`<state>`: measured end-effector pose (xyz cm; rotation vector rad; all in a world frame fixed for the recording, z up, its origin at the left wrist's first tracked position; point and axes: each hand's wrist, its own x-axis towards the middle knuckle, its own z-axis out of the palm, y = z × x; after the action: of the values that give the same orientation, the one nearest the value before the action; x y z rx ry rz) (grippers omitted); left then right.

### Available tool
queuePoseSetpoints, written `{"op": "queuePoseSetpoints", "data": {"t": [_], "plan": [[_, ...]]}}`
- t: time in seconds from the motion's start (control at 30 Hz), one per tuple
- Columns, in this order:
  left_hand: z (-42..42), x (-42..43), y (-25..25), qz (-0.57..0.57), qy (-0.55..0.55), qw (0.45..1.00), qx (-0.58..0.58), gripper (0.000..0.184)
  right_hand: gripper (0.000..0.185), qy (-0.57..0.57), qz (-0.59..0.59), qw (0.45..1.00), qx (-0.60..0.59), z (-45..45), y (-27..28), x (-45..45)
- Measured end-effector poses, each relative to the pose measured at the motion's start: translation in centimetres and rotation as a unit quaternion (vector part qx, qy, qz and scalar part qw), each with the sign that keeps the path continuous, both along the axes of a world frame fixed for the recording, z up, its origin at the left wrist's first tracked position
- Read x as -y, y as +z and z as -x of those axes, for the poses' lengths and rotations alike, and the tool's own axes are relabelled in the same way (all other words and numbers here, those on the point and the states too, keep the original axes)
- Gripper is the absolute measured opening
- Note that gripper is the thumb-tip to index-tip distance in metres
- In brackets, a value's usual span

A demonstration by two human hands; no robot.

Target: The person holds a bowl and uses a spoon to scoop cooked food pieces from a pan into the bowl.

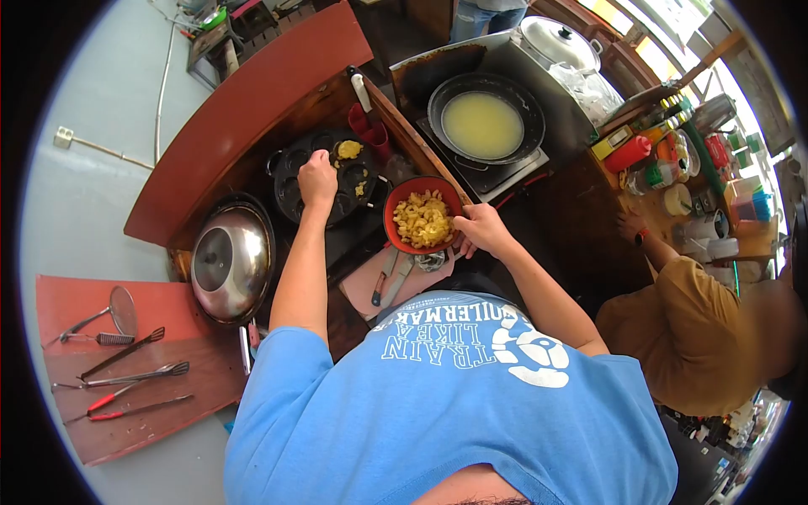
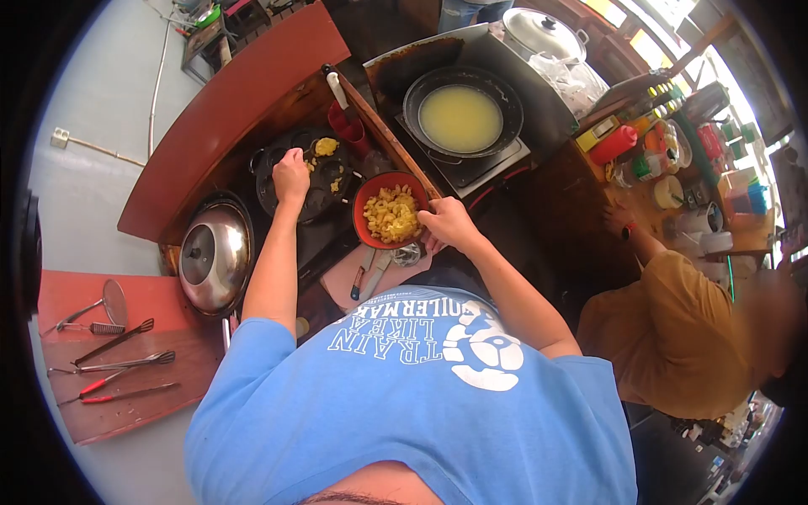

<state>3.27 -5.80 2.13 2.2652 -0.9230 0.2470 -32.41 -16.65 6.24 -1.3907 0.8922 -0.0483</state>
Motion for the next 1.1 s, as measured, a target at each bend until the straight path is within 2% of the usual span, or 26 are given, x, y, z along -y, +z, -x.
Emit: {"op": "queuePoseSetpoints", "data": {"t": [0.03, 0.1, 0.17, 0.23, 0.3, 0.37, 0.43, 0.67, 0.87, 1.03, 1.1], "plan": [[1.0, -0.2, 1.8, -0.038, -0.024, 0.998, 0.048, 0.025, 0.027, 0.004, 0.001, 1.0, 0.002, 0.0, 0.2, 0.0], [0.8, -0.5, 2.5, -0.042, -0.027, 0.997, 0.058, 0.027, 0.026, 0.001, 0.005, 1.0, 0.001, 0.0, -0.1, 0.1], [-0.2, -1.1, 2.2, 0.035, -0.023, 0.997, 0.061, 0.027, 0.026, 0.0, 0.007, 1.0, 0.002, 0.0, -0.3, 0.0], [-0.3, -1.8, 2.8, 0.054, -0.023, 0.995, 0.085, 0.027, 0.026, 0.0, 0.002, 1.0, 0.005, 0.1, -0.3, 0.1], [0.0, -3.3, 3.4, 0.063, 0.002, 0.997, -0.044, 0.025, 0.027, 0.002, 0.0, 1.0, 0.006, 0.1, -0.3, 0.0], [0.5, -5.2, 2.7, 0.078, -0.009, 0.995, -0.059, 0.024, 0.027, 0.003, 0.0, 1.0, 0.007, 0.1, -0.3, 0.0], [2.9, -7.4, 3.7, 0.084, -0.019, 0.985, -0.149, 0.026, 0.027, 0.0, 0.001, 1.0, 0.007, 0.1, -0.2, 0.0], [6.4, -9.8, 0.6, 0.114, -0.048, 0.968, -0.22, 0.026, 0.027, -0.004, 0.008, 1.0, 0.01, 0.1, -0.4, 0.0], [5.9, -7.1, 0.2, 0.12, -0.044, 0.984, -0.128, 0.026, 0.026, 0.001, 0.009, 1.0, 0.004, 0.0, -0.1, 0.1], [5.2, -8.0, 0.6, 0.095, -0.022, 0.993, -0.058, 0.024, 0.026, -0.002, 0.004, 1.0, 0.004, -0.1, -0.1, 0.0], [4.0, -8.6, 0.1, 0.089, -0.02, 0.992, 0.088, 0.022, 0.026, -0.002, 0.006, 1.0, 0.004, -0.1, -0.1, -0.1]]}}
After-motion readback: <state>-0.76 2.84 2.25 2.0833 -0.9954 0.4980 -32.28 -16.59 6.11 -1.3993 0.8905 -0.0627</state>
